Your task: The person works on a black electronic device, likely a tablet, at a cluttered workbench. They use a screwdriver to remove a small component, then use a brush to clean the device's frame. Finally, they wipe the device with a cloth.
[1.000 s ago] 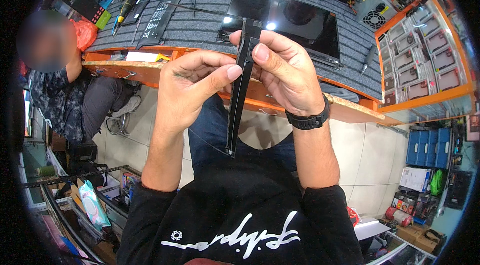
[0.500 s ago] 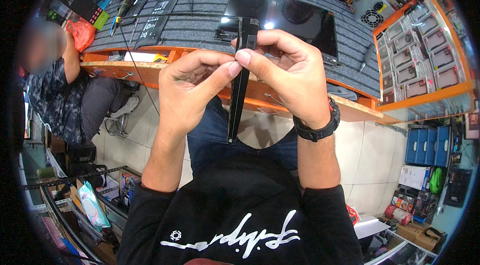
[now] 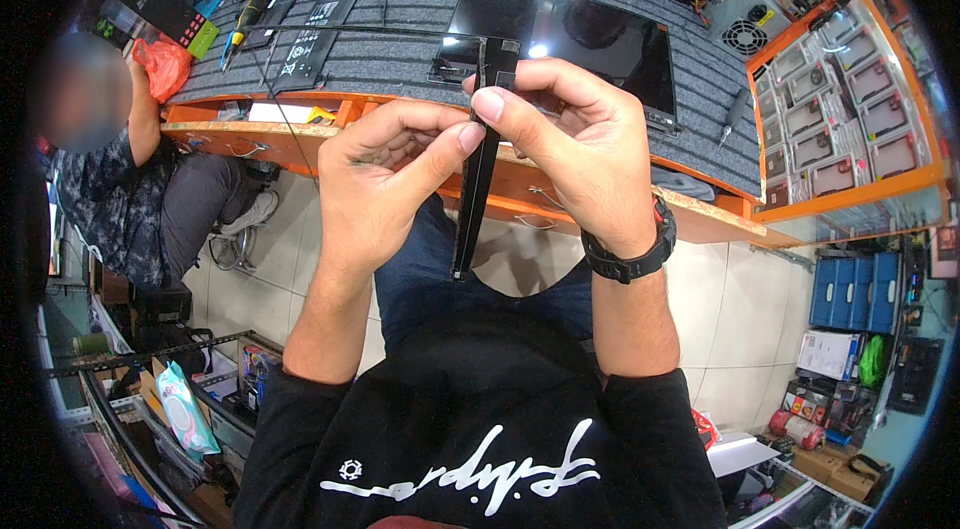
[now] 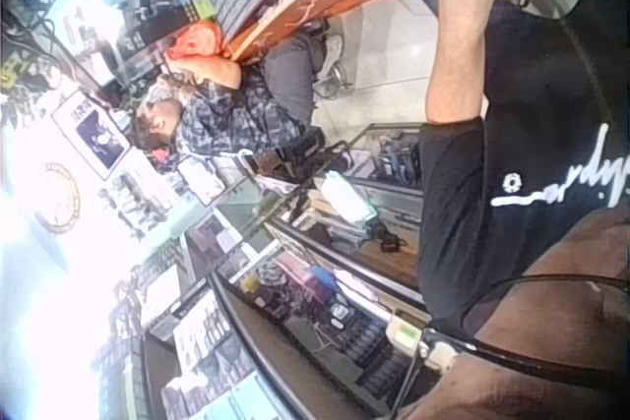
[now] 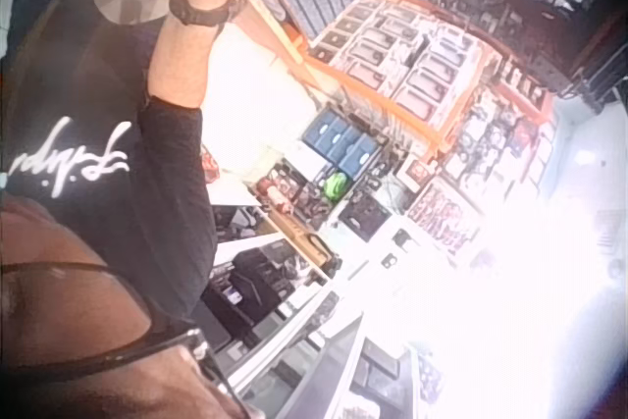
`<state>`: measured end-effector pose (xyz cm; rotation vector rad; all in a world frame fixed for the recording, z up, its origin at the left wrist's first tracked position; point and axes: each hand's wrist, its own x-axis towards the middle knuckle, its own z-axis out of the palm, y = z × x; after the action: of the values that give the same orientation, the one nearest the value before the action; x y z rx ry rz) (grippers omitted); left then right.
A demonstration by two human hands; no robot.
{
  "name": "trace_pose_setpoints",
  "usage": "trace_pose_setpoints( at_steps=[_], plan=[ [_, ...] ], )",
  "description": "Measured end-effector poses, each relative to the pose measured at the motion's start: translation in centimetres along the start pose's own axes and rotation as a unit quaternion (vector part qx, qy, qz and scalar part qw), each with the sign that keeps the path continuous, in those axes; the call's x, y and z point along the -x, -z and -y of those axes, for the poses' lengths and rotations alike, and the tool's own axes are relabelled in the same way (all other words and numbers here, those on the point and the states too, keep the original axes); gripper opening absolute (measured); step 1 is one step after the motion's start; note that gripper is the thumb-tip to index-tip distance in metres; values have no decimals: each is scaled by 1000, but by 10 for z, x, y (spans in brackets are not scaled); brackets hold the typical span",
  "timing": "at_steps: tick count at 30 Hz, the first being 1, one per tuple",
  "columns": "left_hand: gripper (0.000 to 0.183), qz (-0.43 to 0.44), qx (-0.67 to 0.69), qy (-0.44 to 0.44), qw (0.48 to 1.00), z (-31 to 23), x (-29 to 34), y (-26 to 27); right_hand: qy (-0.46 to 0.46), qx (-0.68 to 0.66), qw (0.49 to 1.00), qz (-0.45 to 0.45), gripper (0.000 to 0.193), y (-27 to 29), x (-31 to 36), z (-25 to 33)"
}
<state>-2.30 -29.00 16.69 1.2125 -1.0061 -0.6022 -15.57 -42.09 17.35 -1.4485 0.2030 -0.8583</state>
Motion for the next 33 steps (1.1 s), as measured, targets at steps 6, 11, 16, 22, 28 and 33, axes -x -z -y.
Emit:
trace_pose_setpoints(
  at_steps=[6,11,16,22,28,33],
  plan=[
    [13,-1,-11,-4,1000,2,0,0,-1,-12,1000,-9,17,2,-1,0],
    [13,-3,-23,-10,1000,4,0,-1,-5,2,1000,-17,16,1,0,0],
    [11,-22,-3,-22,1000,8,0,-4,-3,-17,1000,-18,16,2,-2,0],
    [11,-21,-7,-32,999,10,-1,-4,-11,-25,1000,-14,16,4,-1,2],
    [12,-20,-15,-23,999,9,0,-5,-3,-1,1000,-15,16,2,-2,3],
    [12,-18,-20,-22,999,7,0,-6,22,28,999,-38,16,0,0,1]
  ],
)
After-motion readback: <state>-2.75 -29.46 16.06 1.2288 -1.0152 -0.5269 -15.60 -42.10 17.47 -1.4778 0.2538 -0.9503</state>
